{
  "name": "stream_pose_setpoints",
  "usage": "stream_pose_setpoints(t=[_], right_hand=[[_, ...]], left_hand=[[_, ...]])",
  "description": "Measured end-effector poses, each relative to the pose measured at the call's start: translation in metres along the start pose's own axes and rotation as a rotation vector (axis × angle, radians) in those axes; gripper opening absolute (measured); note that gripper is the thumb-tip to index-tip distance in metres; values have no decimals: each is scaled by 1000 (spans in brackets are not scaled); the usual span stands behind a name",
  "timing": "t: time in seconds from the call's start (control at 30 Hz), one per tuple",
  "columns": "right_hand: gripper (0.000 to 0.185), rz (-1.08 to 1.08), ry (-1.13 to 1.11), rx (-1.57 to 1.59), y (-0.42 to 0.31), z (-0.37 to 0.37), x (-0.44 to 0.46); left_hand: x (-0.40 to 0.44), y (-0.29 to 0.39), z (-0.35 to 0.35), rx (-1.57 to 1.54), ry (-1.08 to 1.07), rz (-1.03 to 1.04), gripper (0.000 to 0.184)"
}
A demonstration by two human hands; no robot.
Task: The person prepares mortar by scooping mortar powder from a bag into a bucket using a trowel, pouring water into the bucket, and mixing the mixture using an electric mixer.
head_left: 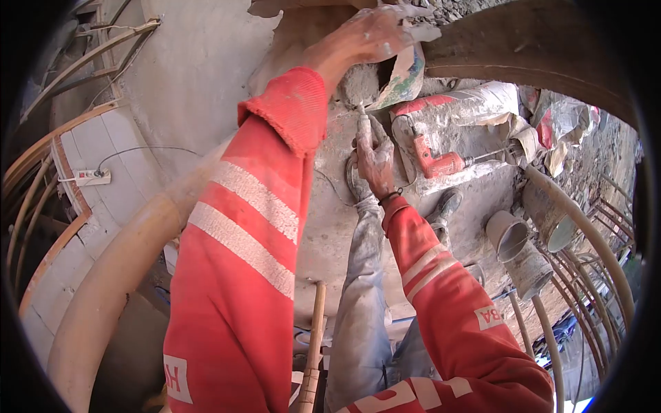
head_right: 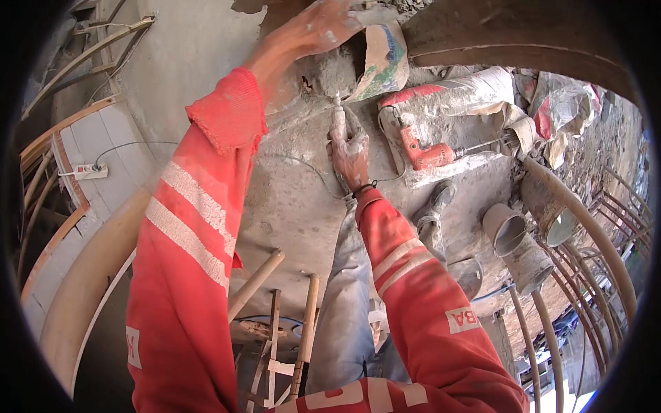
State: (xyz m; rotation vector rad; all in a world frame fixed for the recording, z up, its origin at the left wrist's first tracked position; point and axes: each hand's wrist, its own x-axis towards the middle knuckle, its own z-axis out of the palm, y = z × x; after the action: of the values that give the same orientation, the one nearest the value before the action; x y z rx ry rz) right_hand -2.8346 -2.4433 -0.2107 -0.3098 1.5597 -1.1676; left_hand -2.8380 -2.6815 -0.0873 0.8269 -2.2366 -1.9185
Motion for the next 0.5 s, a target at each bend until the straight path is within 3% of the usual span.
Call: stream_pose_setpoints(t=[0.03, 0.1, 0.17, 0.2, 0.27, 0.3, 0.33, 0.43, 0.47, 0.5], right_hand=[[53, -7, -6, -51, -11, -4, -9], [53, 4, -64, 17, -4, -18, -26], [50, 22, -79, 98, 2, -37, -42], [50, 2, -94, 50, 1, -51, -52], [48, -25, -102, -50, 0, -88, -75], [49, -37, -108, -95, 0, -109, -88], [49, -44, -107, -144, 0, -133, -102], [54, -15, -94, -138, 6, -217, -153], [54, 7, -69, -125, 16, -249, -171], [55, 28, -44, -111, 27, -281, -190]], left_hand=[[0, -3, 6, -145, 50, 64, 52], [2, -9, 19, 6, 314, 286, 42], [-11, 2, 31, 10, 393, 150, 41], [-23, -2, 32, 248, 379, 181, 46], [-33, -22, 46, 242, 489, 14, 40], [-55, -44, 52, 432, 527, 47, 42], [-76, -72, 62, 588, 687, -170, 45], [-127, -78, 142, -258, 900, -241, 62], [-138, -50, 183, -346, 890, -468, 63], [-156, -67, 214, -437, 938, -486, 56]])
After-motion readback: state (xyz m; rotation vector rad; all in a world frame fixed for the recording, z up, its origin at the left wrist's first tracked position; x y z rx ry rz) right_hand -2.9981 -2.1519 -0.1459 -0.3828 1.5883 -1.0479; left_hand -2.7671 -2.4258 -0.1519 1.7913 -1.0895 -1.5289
